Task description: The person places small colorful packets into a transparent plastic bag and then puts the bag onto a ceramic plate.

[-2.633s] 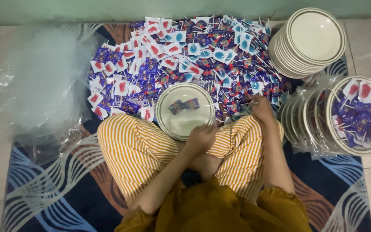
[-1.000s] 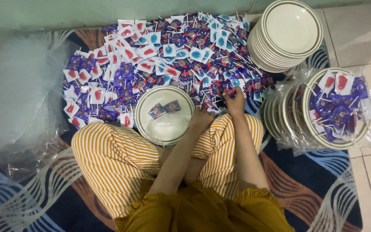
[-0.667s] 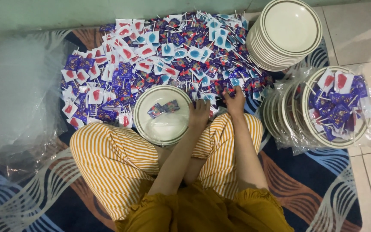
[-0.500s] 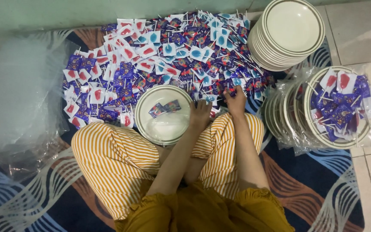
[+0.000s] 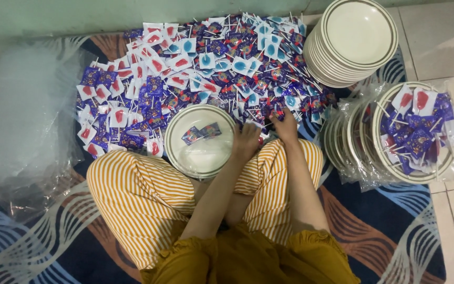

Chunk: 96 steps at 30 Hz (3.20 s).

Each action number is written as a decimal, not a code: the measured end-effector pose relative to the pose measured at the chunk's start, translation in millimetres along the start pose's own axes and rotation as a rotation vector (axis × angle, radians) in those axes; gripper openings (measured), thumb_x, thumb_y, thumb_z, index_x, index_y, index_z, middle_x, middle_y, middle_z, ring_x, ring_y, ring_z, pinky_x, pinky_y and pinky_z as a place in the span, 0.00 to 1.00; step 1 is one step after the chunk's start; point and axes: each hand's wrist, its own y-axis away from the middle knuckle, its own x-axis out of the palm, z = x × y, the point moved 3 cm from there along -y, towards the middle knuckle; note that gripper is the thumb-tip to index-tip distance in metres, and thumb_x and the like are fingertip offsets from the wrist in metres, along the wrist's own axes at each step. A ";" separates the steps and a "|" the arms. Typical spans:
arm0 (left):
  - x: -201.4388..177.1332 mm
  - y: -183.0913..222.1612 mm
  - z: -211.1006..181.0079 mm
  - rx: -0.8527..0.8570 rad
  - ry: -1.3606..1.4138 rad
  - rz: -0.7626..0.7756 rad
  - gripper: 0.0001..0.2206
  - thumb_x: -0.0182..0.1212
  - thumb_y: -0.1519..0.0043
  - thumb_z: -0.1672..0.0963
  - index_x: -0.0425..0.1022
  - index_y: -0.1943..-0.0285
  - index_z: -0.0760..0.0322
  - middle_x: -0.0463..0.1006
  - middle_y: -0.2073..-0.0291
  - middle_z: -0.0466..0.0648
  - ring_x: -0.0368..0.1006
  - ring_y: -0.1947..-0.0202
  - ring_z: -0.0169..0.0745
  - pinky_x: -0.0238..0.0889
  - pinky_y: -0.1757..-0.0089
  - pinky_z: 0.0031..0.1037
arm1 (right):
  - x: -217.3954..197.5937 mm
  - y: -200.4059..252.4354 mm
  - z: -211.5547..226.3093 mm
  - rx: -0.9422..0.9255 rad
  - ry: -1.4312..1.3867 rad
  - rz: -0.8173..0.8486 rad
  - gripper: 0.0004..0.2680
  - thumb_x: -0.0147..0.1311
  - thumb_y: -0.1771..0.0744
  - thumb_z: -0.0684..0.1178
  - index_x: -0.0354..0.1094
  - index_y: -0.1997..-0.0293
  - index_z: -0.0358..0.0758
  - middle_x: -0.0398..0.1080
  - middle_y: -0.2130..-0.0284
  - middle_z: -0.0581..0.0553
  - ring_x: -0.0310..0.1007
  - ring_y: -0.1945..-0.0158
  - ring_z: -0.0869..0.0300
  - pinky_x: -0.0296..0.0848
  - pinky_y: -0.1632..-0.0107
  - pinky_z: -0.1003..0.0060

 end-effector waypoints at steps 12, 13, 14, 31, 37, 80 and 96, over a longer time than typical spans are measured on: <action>4.7 9.1 -7.2 -0.039 -0.133 0.091 0.13 0.63 0.46 0.50 0.78 0.53 0.49 0.80 0.67 0.57 0.78 0.55 0.60 0.62 0.47 0.65 | -22.4 75.6 108.5 0.088 0.009 0.090 0.17 0.62 0.36 0.56 0.69 0.46 0.41 0.75 0.58 0.31 0.77 0.51 0.40 0.73 0.50 0.48; -2.9 1.9 -7.0 -0.038 -0.131 0.090 0.13 0.63 0.46 0.50 0.78 0.53 0.49 0.80 0.67 0.57 0.78 0.55 0.60 0.62 0.47 0.65 | -21.3 65.6 95.9 0.089 0.010 0.087 0.17 0.62 0.36 0.56 0.69 0.46 0.41 0.75 0.58 0.31 0.77 0.51 0.40 0.73 0.50 0.48; -12.6 -4.0 -7.3 -0.028 -0.102 0.053 0.06 0.61 0.42 0.52 0.76 0.58 0.48 0.80 0.64 0.58 0.78 0.53 0.61 0.62 0.46 0.65 | -18.6 56.5 83.2 0.102 -0.199 0.099 0.16 0.60 0.35 0.52 0.63 0.44 0.40 0.75 0.62 0.32 0.79 0.62 0.46 0.77 0.60 0.55; -46.2 -62.9 25.0 -0.550 0.163 0.456 0.08 0.70 0.46 0.49 0.81 0.59 0.42 0.76 0.56 0.39 0.73 0.51 0.45 0.67 0.51 0.46 | -23.9 15.2 22.6 0.124 -0.762 -0.321 0.13 0.60 0.33 0.48 0.59 0.47 0.48 0.76 0.73 0.39 0.79 0.78 0.53 0.83 0.76 0.61; -148.6 -86.8 137.5 -1.293 0.750 -0.369 0.18 0.54 0.31 0.45 0.79 0.50 0.59 0.81 0.57 0.56 0.75 0.50 0.50 0.62 0.45 0.45 | -12.1 3.3 7.7 0.164 -0.801 -0.285 0.16 0.58 0.33 0.46 0.53 0.43 0.45 0.74 0.74 0.39 0.79 0.79 0.51 0.83 0.76 0.59; -244.6 51.8 61.1 -0.566 0.199 0.704 0.21 0.65 0.43 0.49 0.78 0.41 0.52 0.79 0.47 0.54 0.74 0.46 0.55 0.65 0.47 0.44 | -23.9 61.4 68.3 -0.337 0.147 -0.324 0.08 0.57 0.33 0.40 0.64 0.51 0.38 0.73 0.63 0.30 0.75 0.55 0.33 0.71 0.54 0.42; -249.0 45.9 49.5 -0.346 -0.175 0.351 0.22 0.59 0.47 0.53 0.74 0.41 0.56 0.77 0.48 0.51 0.71 0.48 0.48 0.59 0.55 0.42 | 45.4 229.0 116.0 -0.733 0.169 0.422 0.13 0.62 0.41 0.43 0.70 0.53 0.37 0.69 0.57 0.34 0.72 0.53 0.33 0.72 0.49 0.43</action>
